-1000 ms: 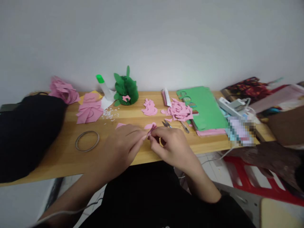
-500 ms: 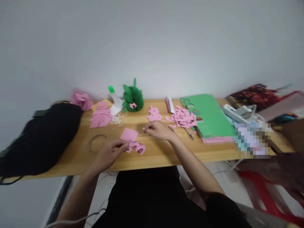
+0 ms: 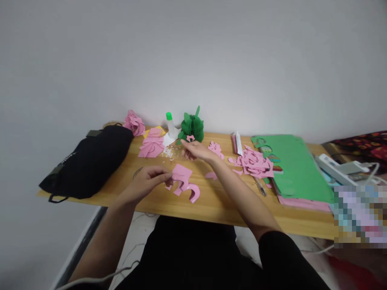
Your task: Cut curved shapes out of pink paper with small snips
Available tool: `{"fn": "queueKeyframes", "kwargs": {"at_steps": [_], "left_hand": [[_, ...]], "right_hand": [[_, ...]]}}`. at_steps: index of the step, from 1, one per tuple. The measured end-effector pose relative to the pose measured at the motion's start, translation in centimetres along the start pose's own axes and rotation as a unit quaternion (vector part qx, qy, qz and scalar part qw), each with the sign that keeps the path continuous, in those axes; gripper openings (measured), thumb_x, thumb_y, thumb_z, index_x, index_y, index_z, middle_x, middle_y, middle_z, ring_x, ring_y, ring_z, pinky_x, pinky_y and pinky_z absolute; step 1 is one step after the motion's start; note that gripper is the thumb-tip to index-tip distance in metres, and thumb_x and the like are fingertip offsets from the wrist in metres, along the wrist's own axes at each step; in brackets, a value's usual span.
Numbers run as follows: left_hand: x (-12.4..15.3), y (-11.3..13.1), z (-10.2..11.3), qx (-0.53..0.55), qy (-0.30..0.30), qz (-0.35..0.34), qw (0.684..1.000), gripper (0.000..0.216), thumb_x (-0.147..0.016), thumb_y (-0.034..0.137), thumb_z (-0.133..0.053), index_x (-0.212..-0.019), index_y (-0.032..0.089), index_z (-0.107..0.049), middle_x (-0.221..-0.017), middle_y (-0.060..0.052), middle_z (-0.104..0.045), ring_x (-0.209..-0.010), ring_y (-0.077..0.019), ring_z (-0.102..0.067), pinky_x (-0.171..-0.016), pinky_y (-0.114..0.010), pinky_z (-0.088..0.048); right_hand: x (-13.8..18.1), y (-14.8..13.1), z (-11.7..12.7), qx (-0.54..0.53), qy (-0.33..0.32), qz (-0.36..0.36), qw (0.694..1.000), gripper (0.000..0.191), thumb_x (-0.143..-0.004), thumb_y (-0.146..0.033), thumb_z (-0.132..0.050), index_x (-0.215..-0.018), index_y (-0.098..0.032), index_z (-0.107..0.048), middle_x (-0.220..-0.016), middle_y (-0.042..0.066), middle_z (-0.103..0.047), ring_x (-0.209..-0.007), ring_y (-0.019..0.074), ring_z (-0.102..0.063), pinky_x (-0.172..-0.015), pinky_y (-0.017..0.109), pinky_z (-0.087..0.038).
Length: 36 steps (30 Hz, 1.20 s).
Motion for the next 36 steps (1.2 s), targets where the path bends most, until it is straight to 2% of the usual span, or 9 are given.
{"fn": "queueKeyframes", "kwargs": {"at_steps": [2,4,7,11,16,20,24,30,36], "left_hand": [[-1.5,0.8,-0.8,0.041,-0.043,-0.009,0.998,0.022,-0.08,0.032,-0.064,-0.064,0.017,-0.067,-0.06,-0.002,-0.068,-0.058,-0.0134,-0.063,-0.057,-0.024,-0.053],[-3.0,1.5,-1.7,0.067,-0.084,-0.007,0.994,0.02,-0.079,0.028,-0.065,-0.063,0.017,-0.065,-0.058,0.0,-0.066,-0.057,-0.0121,-0.062,-0.057,-0.023,-0.052],[-4.9,2.1,-3.5,0.082,-0.13,0.003,0.988,0.014,-0.076,0.023,-0.064,-0.065,0.017,-0.066,-0.057,0.001,-0.065,-0.055,-0.0112,-0.06,-0.052,-0.021,-0.048],[-6.0,1.4,-5.8,0.1,-0.152,0.034,0.983,0.012,-0.075,0.02,-0.06,-0.064,0.018,-0.065,-0.059,0.001,-0.066,-0.057,-0.0116,-0.06,-0.053,-0.021,-0.048],[-6.1,-1.2,-7.4,0.093,-0.148,0.066,0.982,0.013,-0.075,0.027,-0.06,-0.067,0.018,-0.065,-0.061,0.001,-0.066,-0.06,-0.0119,-0.061,-0.059,-0.023,-0.049],[-5.8,-3.0,-8.1,-0.011,-0.175,0.098,0.98,0.019,-0.08,0.031,-0.057,-0.072,0.018,-0.067,-0.068,0.0,-0.068,-0.066,-0.0143,-0.063,-0.063,-0.025,-0.049],[-5.8,-4.2,-8.8,-0.148,-0.203,0.077,0.965,0.022,-0.085,0.028,-0.051,-0.077,0.018,-0.069,-0.078,-0.002,-0.072,-0.076,-0.0184,-0.065,-0.069,-0.03,-0.048],[-6.5,-5.4,-9.5,-0.235,-0.191,-0.012,0.953,0.024,-0.089,0.018,-0.047,-0.079,0.018,-0.069,-0.086,-0.004,-0.074,-0.083,-0.0206,-0.066,-0.074,-0.033,-0.048],[-6.6,-5.7,-9.8,-0.265,-0.166,-0.041,0.949,0.025,-0.09,0.012,-0.047,-0.087,0.017,-0.071,-0.094,-0.005,-0.073,-0.086,-0.0203,-0.066,-0.076,-0.033,-0.049]], "right_hand": [[3.9,0.5,0.1,-0.064,-0.04,0.026,0.997,0.062,-0.104,-0.045,-0.017,-0.09,-0.014,-0.069,-0.081,0.005,-0.072,-0.069,0.0104,-0.066,-0.061,0.022,-0.05],[7.7,1.2,-0.1,-0.217,-0.071,0.085,0.97,0.033,-0.095,-0.043,-0.052,-0.092,-0.015,-0.069,-0.084,0.004,-0.072,-0.075,0.0114,-0.066,-0.065,0.022,-0.05],[11.9,2.6,-1.1,-0.351,-0.02,0.086,0.932,0.023,-0.084,-0.039,-0.069,-0.087,-0.016,-0.069,-0.082,0.003,-0.071,-0.072,0.0117,-0.064,-0.066,0.024,-0.05],[13.9,3.9,-3.1,-0.389,0.096,0.059,0.914,0.017,-0.085,-0.032,-0.067,-0.081,-0.016,-0.07,-0.076,0.002,-0.07,-0.065,0.0112,-0.061,-0.06,0.023,-0.047],[14.1,4.8,-5.3,-0.4,0.164,0.006,0.902,0.011,-0.083,-0.028,-0.066,-0.081,-0.017,-0.069,-0.071,0.0,-0.068,-0.063,0.0108,-0.059,-0.061,0.023,-0.047],[14.4,5.8,-6.6,-0.32,0.173,-0.049,0.93,0.022,-0.087,-0.034,-0.06,-0.075,-0.018,-0.068,-0.063,-0.001,-0.064,-0.055,0.0111,-0.054,-0.053,0.023,-0.041],[14.6,7.3,-6.6,-0.083,0.215,-0.093,0.969,0.023,-0.089,-0.03,-0.058,-0.076,-0.017,-0.072,-0.069,0.005,-0.069,-0.064,0.0168,-0.061,-0.059,0.028,-0.043],[14.1,9.9,-3.6,0.127,0.295,-0.19,0.928,0.019,-0.082,-0.016,-0.058,-0.091,-0.018,-0.075,-0.083,0.009,-0.074,-0.067,0.0216,-0.066,-0.062,0.031,-0.047],[12.0,10.2,-0.9,0.193,0.195,-0.134,0.952,0.027,-0.085,-0.018,-0.06,-0.11,-0.016,-0.07,-0.088,0.009,-0.072,-0.075,0.0224,-0.064,-0.065,0.03,-0.043]]}}
Point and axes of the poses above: each hand's wrist, its own x-axis away from the middle knuckle, its own z-axis out of the back of the hand, y = z × x, the point moved 1 cm from there along -x, towards the middle knuckle
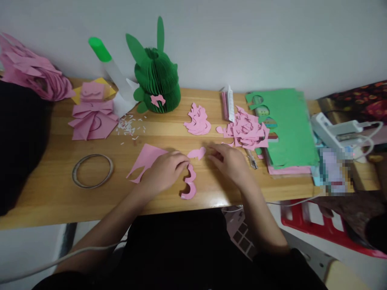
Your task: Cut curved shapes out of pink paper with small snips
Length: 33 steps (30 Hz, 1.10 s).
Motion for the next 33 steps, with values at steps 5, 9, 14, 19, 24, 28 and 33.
{"fn": "queueKeyframes", "kwargs": {"at_steps": [5,9,14,19,24,28,33], "left_hand": [[0.8,-0.1,0.3,-0.049,0.049,-0.007,0.998,0.025,-0.092,0.013,-0.046,-0.092,0.015,-0.071,-0.094,-0.007,-0.072,-0.087,-0.0213,-0.066,-0.074,-0.034,-0.051],[1.9,-0.2,0.5,-0.075,0.083,-0.029,0.993,0.022,-0.092,0.013,-0.048,-0.094,0.015,-0.07,-0.093,-0.006,-0.071,-0.087,-0.0208,-0.065,-0.075,-0.034,-0.052],[3.6,1.1,-0.5,-0.093,0.107,-0.111,0.984,0.019,-0.094,0.021,-0.051,-0.092,0.017,-0.07,-0.094,-0.007,-0.068,-0.088,-0.0216,-0.063,-0.075,-0.035,-0.051],[4.8,2.4,-2.1,-0.145,0.093,-0.181,0.968,0.019,-0.095,0.023,-0.051,-0.099,0.015,-0.068,-0.108,-0.01,-0.068,-0.095,-0.0239,-0.06,-0.08,-0.038,-0.05],[5.8,2.1,-3.5,-0.183,0.114,-0.209,0.954,0.015,-0.092,0.019,-0.055,-0.096,0.011,-0.067,-0.103,-0.011,-0.07,-0.092,-0.024,-0.062,-0.078,-0.037,-0.05],[6.7,1.7,-4.1,-0.186,0.144,-0.241,0.942,0.013,-0.091,0.017,-0.057,-0.093,0.011,-0.068,-0.1,-0.01,-0.072,-0.092,-0.022,-0.063,-0.079,-0.035,-0.05],[6.9,1.6,-4.2,-0.219,0.171,-0.235,0.932,0.011,-0.089,0.013,-0.059,-0.088,0.015,-0.07,-0.102,-0.008,-0.074,-0.094,-0.0211,-0.065,-0.08,-0.033,-0.052]], "right_hand": [[-2.4,-0.4,0.5,0.027,-0.071,0.05,0.996,0.024,-0.083,-0.018,-0.063,-0.107,-0.017,-0.068,-0.083,0.005,-0.07,-0.071,0.0191,-0.059,-0.06,0.027,-0.036],[-3.4,-0.3,0.7,0.015,-0.097,0.053,0.994,0.007,-0.079,-0.016,-0.063,-0.086,-0.017,-0.066,-0.074,0.003,-0.066,-0.064,0.0156,-0.054,-0.056,0.026,-0.031],[-3.4,-0.1,0.6,-0.036,-0.097,0.046,0.994,0.006,-0.077,-0.017,-0.065,-0.075,-0.017,-0.059,-0.069,0.001,-0.062,-0.06,0.0137,-0.052,-0.055,0.025,-0.031],[-2.7,0.6,0.0,-0.149,-0.057,0.012,0.987,0.014,-0.071,-0.012,-0.07,-0.072,-0.017,-0.057,-0.063,-0.002,-0.06,-0.058,0.0127,-0.055,-0.056,0.025,-0.036],[-0.8,1.2,0.0,-0.328,-0.035,-0.037,0.943,0.02,-0.07,-0.022,-0.075,-0.086,-0.017,-0.064,-0.069,0.0,-0.065,-0.058,0.0128,-0.057,-0.056,0.026,-0.045],[1.1,0.7,0.1,-0.401,-0.054,-0.068,0.912,0.019,-0.071,-0.032,-0.077,-0.077,-0.016,-0.069,-0.072,0.003,-0.069,-0.059,0.0125,-0.058,-0.056,0.026,-0.046],[2.5,-0.5,-1.1,-0.469,-0.1,-0.107,0.871,0.023,-0.073,-0.038,-0.075,-0.075,-0.016,-0.07,-0.067,0.003,-0.069,-0.052,0.0104,-0.056,-0.052,0.025,-0.046]]}}
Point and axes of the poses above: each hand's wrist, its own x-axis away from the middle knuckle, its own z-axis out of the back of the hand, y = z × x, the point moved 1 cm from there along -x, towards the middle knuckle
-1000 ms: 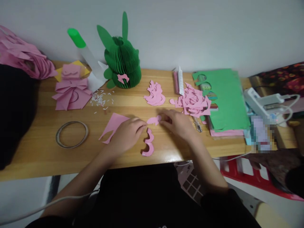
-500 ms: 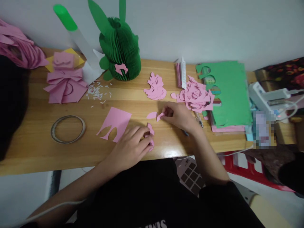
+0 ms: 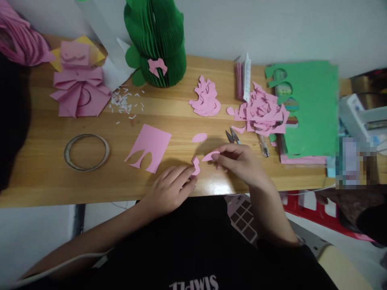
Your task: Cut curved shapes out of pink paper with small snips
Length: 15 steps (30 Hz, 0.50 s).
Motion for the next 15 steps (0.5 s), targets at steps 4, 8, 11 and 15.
{"fn": "queueKeyframes", "kwargs": {"at_steps": [4,8,11,15], "left_hand": [[0.1,-0.1,-0.2,-0.022,0.01,-0.016,1.0,0.01,-0.088,0.013,-0.06,-0.089,0.016,-0.069,-0.107,-0.01,-0.074,-0.099,-0.0224,-0.067,-0.082,-0.035,-0.053],[0.2,0.0,-0.3,-0.034,0.001,-0.019,0.999,0.017,-0.088,0.015,-0.062,-0.104,0.012,-0.068,-0.11,-0.013,-0.074,-0.102,-0.0236,-0.068,-0.085,-0.035,-0.052],[0.1,0.1,-0.3,-0.042,-0.007,0.002,0.999,0.026,-0.09,0.019,-0.059,-0.113,0.008,-0.066,-0.113,-0.012,-0.074,-0.102,-0.0228,-0.068,-0.087,-0.034,-0.05],[-0.2,0.2,-0.3,-0.045,-0.002,0.024,0.999,0.025,-0.09,0.022,-0.058,-0.11,0.009,-0.068,-0.114,-0.012,-0.073,-0.102,-0.0238,-0.067,-0.088,-0.036,-0.049]], "right_hand": [[0.0,0.3,-0.7,0.011,-0.014,-0.019,1.0,0.021,-0.075,-0.037,-0.074,-0.077,-0.016,-0.072,-0.065,0.002,-0.068,-0.052,0.0107,-0.056,-0.052,0.025,-0.049],[-0.5,0.6,-0.9,0.006,-0.016,-0.015,1.0,0.019,-0.074,-0.033,-0.075,-0.079,-0.016,-0.071,-0.069,0.003,-0.069,-0.056,0.012,-0.059,-0.055,0.027,-0.051],[-0.9,0.9,-0.9,0.025,-0.006,-0.008,1.0,0.018,-0.076,-0.033,-0.073,-0.079,-0.015,-0.069,-0.067,0.002,-0.068,-0.056,0.0125,-0.06,-0.055,0.027,-0.049],[-1.2,0.9,-0.9,0.055,-0.018,-0.005,0.998,0.019,-0.077,-0.033,-0.071,-0.079,-0.015,-0.069,-0.064,0.002,-0.066,-0.055,0.0125,-0.058,-0.055,0.027,-0.047]]}}
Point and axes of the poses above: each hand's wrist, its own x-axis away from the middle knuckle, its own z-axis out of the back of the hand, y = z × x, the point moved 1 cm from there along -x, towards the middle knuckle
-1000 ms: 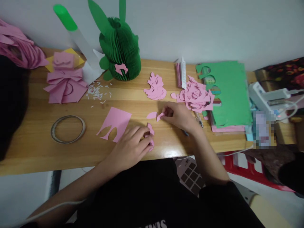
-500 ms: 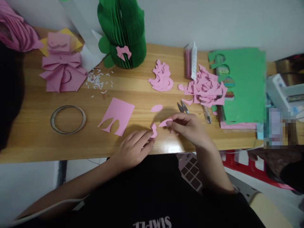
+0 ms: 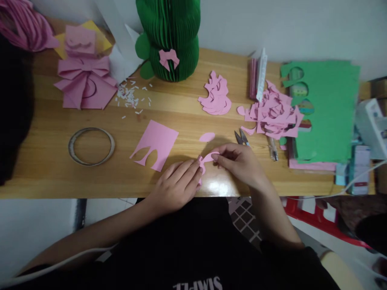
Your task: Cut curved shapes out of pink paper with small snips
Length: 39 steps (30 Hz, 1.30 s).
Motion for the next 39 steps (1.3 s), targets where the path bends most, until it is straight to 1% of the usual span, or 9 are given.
{"fn": "queueKeyframes", "kwargs": {"at_steps": [5,9,13,16,24,28,31,34,39], "left_hand": [[-0.1,-0.1,0.0,0.007,-0.004,0.021,1.0,0.022,-0.089,0.023,-0.058,-0.105,0.012,-0.069,-0.107,-0.011,-0.075,-0.098,-0.0242,-0.068,-0.087,-0.036,-0.051],[0.1,-0.1,0.0,0.002,-0.008,0.022,1.0,0.022,-0.088,0.023,-0.059,-0.105,0.012,-0.069,-0.111,-0.014,-0.074,-0.104,-0.0261,-0.068,-0.089,-0.038,-0.052],[0.3,-0.1,-0.1,0.012,-0.02,0.017,1.0,0.025,-0.09,0.023,-0.056,-0.109,0.012,-0.067,-0.116,-0.015,-0.072,-0.11,-0.027,-0.066,-0.092,-0.04,-0.052],[0.3,-0.1,-0.2,0.019,-0.023,0.021,0.999,0.025,-0.09,0.022,-0.055,-0.11,0.012,-0.066,-0.116,-0.016,-0.071,-0.11,-0.0275,-0.066,-0.092,-0.041,-0.052],[0.0,-0.1,-0.1,0.009,-0.004,0.021,1.0,0.023,-0.088,0.023,-0.058,-0.105,0.012,-0.068,-0.11,-0.015,-0.073,-0.105,-0.0272,-0.067,-0.09,-0.04,-0.053],[0.1,-0.2,-0.2,0.013,-0.008,0.026,1.0,0.022,-0.088,0.023,-0.057,-0.105,0.013,-0.068,-0.109,-0.014,-0.072,-0.104,-0.0271,-0.066,-0.089,-0.04,-0.053],[0.1,-0.2,-0.2,0.014,-0.01,0.028,0.999,0.022,-0.088,0.022,-0.056,-0.105,0.014,-0.068,-0.109,-0.013,-0.073,-0.103,-0.0268,-0.066,-0.088,-0.04,-0.053],[0.1,-0.1,-0.2,0.008,-0.001,0.018,1.0,0.022,-0.088,0.022,-0.058,-0.105,0.012,-0.068,-0.108,-0.011,-0.074,-0.103,-0.0265,-0.067,-0.089,-0.04,-0.052],[0.0,-0.1,-0.3,-0.001,0.014,0.002,1.0,0.023,-0.086,0.021,-0.061,-0.106,0.009,-0.068,-0.108,-0.01,-0.075,-0.103,-0.027,-0.068,-0.089,-0.039,-0.051]], "right_hand": [[-0.2,-0.4,0.1,0.017,-0.017,0.001,1.0,0.019,-0.078,-0.033,-0.071,-0.081,-0.015,-0.071,-0.065,0.002,-0.066,-0.055,0.0123,-0.058,-0.055,0.027,-0.047],[-0.4,-0.5,0.0,0.028,-0.017,0.009,0.999,0.017,-0.078,-0.033,-0.071,-0.082,-0.016,-0.071,-0.063,0.001,-0.066,-0.052,0.0114,-0.056,-0.052,0.026,-0.046],[-0.6,-0.5,-0.1,0.031,-0.017,0.013,0.999,0.023,-0.077,-0.039,-0.073,-0.08,-0.016,-0.071,-0.061,0.0,-0.065,-0.05,0.0112,-0.056,-0.05,0.026,-0.046],[-0.7,-0.6,-0.1,0.035,-0.017,0.011,0.999,0.023,-0.076,-0.039,-0.073,-0.079,-0.016,-0.071,-0.06,0.0,-0.064,-0.05,0.0109,-0.056,-0.05,0.025,-0.045],[-1.0,-0.6,-0.1,0.05,-0.036,0.011,0.998,0.021,-0.078,-0.036,-0.071,-0.08,-0.015,-0.073,-0.06,0.0,-0.063,-0.05,0.0103,-0.054,-0.049,0.025,-0.043],[-1.2,-0.7,0.0,0.044,-0.042,0.011,0.998,0.021,-0.077,-0.035,-0.071,-0.08,-0.015,-0.073,-0.06,0.0,-0.062,-0.049,0.0101,-0.054,-0.05,0.025,-0.043],[-1.4,-0.9,0.0,0.045,-0.051,0.014,0.998,0.019,-0.077,-0.034,-0.071,-0.078,-0.015,-0.072,-0.059,-0.001,-0.061,-0.049,0.0097,-0.054,-0.049,0.025,-0.043],[-1.5,-1.1,0.0,0.046,-0.062,0.02,0.997,0.017,-0.077,-0.032,-0.071,-0.075,-0.016,-0.072,-0.058,-0.002,-0.06,-0.049,0.0096,-0.054,-0.049,0.025,-0.043],[-1.6,-1.0,0.2,0.053,-0.076,0.021,0.996,0.014,-0.078,-0.029,-0.067,-0.08,-0.016,-0.072,-0.065,0.001,-0.066,-0.052,0.0102,-0.055,-0.051,0.025,-0.045]]}}
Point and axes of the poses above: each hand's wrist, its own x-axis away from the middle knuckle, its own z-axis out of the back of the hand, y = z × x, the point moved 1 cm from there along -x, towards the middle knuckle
